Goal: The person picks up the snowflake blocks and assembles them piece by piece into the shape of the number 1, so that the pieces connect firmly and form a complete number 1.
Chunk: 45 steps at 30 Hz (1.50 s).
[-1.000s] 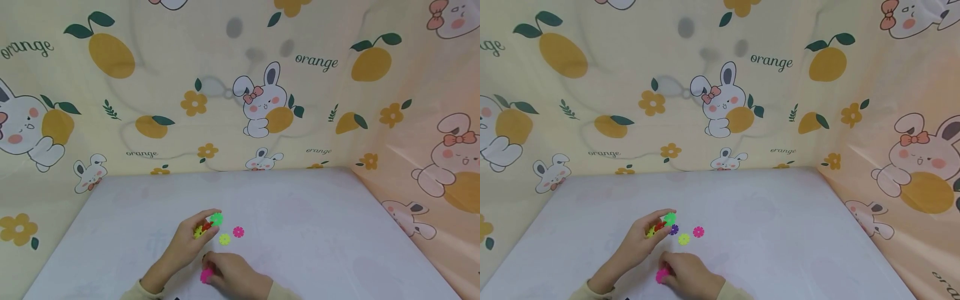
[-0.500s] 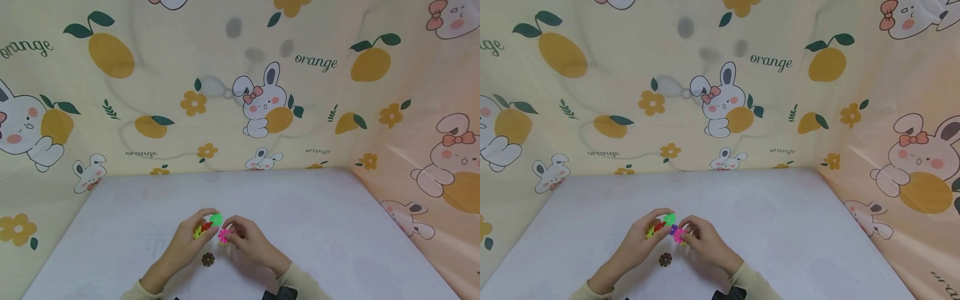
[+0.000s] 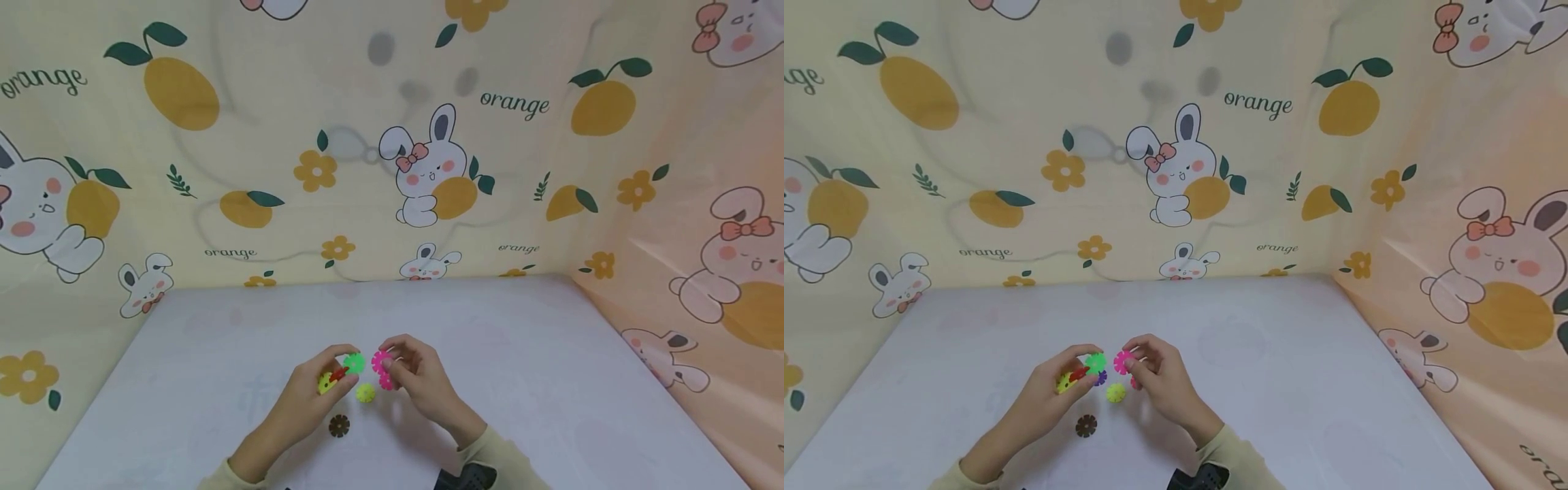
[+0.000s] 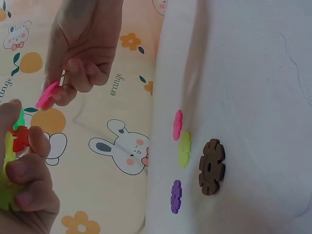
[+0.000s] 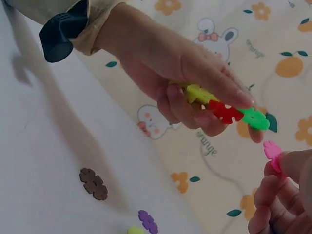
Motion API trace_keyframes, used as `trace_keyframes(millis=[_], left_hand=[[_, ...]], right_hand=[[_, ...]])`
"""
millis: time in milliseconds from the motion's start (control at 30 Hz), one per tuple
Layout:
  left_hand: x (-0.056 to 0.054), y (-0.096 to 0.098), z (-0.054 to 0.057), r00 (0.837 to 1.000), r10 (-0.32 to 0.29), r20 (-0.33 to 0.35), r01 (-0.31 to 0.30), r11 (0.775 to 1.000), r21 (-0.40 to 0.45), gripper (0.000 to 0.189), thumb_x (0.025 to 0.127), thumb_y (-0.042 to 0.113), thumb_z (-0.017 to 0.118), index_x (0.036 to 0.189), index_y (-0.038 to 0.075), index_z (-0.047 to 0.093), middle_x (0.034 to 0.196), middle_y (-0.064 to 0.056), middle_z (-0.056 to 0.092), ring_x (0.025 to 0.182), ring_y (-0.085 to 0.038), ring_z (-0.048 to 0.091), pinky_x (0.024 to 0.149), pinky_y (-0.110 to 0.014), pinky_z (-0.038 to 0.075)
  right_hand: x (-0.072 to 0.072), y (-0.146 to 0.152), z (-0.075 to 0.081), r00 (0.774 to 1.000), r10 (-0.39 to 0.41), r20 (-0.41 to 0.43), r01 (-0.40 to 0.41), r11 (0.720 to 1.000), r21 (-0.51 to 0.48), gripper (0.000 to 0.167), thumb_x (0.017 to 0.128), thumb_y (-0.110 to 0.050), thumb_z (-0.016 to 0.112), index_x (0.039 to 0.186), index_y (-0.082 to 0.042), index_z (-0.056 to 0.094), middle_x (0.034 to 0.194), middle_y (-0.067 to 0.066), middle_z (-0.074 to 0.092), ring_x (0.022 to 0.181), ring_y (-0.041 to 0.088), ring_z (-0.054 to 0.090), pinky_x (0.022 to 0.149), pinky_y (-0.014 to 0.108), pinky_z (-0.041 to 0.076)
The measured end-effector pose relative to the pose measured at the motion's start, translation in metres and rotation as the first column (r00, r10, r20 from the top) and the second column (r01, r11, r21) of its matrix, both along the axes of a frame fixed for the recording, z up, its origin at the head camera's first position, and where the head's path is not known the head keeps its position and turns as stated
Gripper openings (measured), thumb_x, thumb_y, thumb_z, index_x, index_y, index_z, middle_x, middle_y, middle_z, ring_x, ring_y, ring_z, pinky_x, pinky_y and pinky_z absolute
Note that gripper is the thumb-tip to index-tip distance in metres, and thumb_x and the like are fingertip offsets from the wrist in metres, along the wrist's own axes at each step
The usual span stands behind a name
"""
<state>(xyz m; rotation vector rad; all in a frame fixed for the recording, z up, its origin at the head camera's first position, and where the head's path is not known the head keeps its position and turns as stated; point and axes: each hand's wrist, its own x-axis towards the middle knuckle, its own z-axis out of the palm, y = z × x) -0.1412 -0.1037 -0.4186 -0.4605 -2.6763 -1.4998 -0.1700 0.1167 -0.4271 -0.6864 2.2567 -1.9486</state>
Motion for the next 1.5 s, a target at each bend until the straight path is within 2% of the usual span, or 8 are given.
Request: trace_keyframes(millis=[267, 467, 567, 700, 833, 1067, 1333, 1500], left_hand=[[0.0004, 0.0006, -0.0016, 1.0, -0.008, 0.019, 0.009, 1.0, -0.026, 0.039, 0.093, 0.035, 0.073, 0.128, 0.023, 0.062, 0.083, 0.003, 0.061, 0.068, -0.007, 0.054, 0.06, -0.02, 0.05], [0.0007, -0.0024, -0.0023, 0.999, -0.047, -0.009, 0.046, 0.999, -0.024, 0.039, 0.095, 0.033, 0.071, 0.129, 0.018, 0.061, 0.081, 0.003, 0.06, 0.065, -0.005, 0.052, 0.057, -0.021, 0.049], [0.0007, -0.0033, -0.0031, 0.998, -0.061, -0.015, 0.06, 0.998, -0.024, 0.039, 0.096, 0.033, 0.07, 0.13, 0.016, 0.061, 0.081, 0.003, 0.059, 0.064, -0.004, 0.051, 0.057, -0.021, 0.049], [0.0014, -0.0032, -0.0031, 0.998, -0.061, 0.003, 0.061, 0.998, -0.019, 0.037, 0.095, 0.034, 0.07, 0.128, 0.02, 0.061, 0.082, 0.002, 0.059, 0.064, -0.005, 0.052, 0.057, -0.021, 0.049], [0.002, -0.0025, -0.0031, 0.998, -0.062, 0.017, 0.063, 0.998, -0.013, 0.036, 0.095, 0.036, 0.07, 0.127, 0.022, 0.062, 0.082, 0.002, 0.058, 0.064, -0.005, 0.051, 0.057, -0.02, 0.048], [0.0008, -0.0006, -0.0049, 0.996, -0.09, -0.022, 0.089, 0.996, -0.02, 0.032, 0.095, 0.031, 0.071, 0.124, 0.021, 0.063, 0.079, 0.004, 0.056, 0.062, -0.002, 0.048, 0.055, -0.02, 0.046], [0.0005, 0.0001, -0.0048, 0.989, -0.139, -0.05, 0.138, 0.99, -0.026, 0.039, 0.096, 0.035, 0.069, 0.126, 0.012, 0.063, 0.079, 0.003, 0.058, 0.066, -0.001, 0.048, 0.057, -0.02, 0.046], [0.0018, 0.0002, -0.0028, 0.99, -0.134, -0.054, 0.133, 0.991, -0.023, 0.038, 0.095, 0.036, 0.07, 0.125, 0.012, 0.063, 0.079, 0.003, 0.059, 0.065, -0.001, 0.048, 0.057, -0.019, 0.045]], right_hand=[[0.002, -0.0015, 0.0029, 1.0, -0.005, 0.021, 0.006, 0.998, -0.059, 0.02, 0.099, -0.002, 0.058, 0.117, 0.006, 0.06, 0.102, 0.024, 0.064, 0.064, 0.006, 0.06, 0.065, 0.022, 0.057], [0.0032, -0.0036, 0.0024, 1.0, 0.002, 0.008, -0.002, 0.998, -0.065, 0.023, 0.099, -0.002, 0.058, 0.118, 0.011, 0.058, 0.103, 0.026, 0.064, 0.066, 0.006, 0.06, 0.067, 0.024, 0.056], [0.0035, -0.0038, 0.0026, 1.0, -0.001, -0.009, 0.0, 0.998, -0.057, 0.021, 0.099, -0.002, 0.058, 0.118, 0.008, 0.059, 0.103, 0.026, 0.064, 0.067, 0.006, 0.06, 0.067, 0.023, 0.056], [0.004, -0.0031, 0.004, 1.0, 0.004, -0.018, -0.005, 0.999, -0.051, 0.018, 0.1, -0.003, 0.058, 0.116, 0.004, 0.062, 0.102, 0.027, 0.065, 0.069, 0.004, 0.06, 0.068, 0.022, 0.056], [0.0041, -0.0018, 0.005, 1.0, 0.01, -0.03, -0.012, 0.999, -0.049, 0.019, 0.1, -0.002, 0.058, 0.116, 0.006, 0.062, 0.101, 0.028, 0.065, 0.071, 0.004, 0.062, 0.069, 0.02, 0.055], [0.0049, 0.0008, 0.0066, 0.999, 0.016, -0.046, -0.019, 0.998, -0.061, 0.021, 0.099, -0.002, 0.058, 0.117, 0.008, 0.061, 0.103, 0.029, 0.065, 0.075, 0.005, 0.064, 0.07, 0.021, 0.056], [0.0061, 0.0011, 0.0092, 0.999, 0.031, -0.044, -0.034, 0.997, -0.063, 0.018, 0.1, -0.002, 0.058, 0.116, 0.004, 0.063, 0.104, 0.029, 0.066, 0.078, 0.009, 0.067, 0.072, 0.022, 0.057], [0.0073, 0.0013, 0.0106, 0.999, 0.03, -0.035, -0.032, 0.998, -0.049, 0.019, 0.1, -0.003, 0.058, 0.116, 0.004, 0.063, 0.105, 0.028, 0.067, 0.081, 0.015, 0.067, 0.074, 0.022, 0.057]])
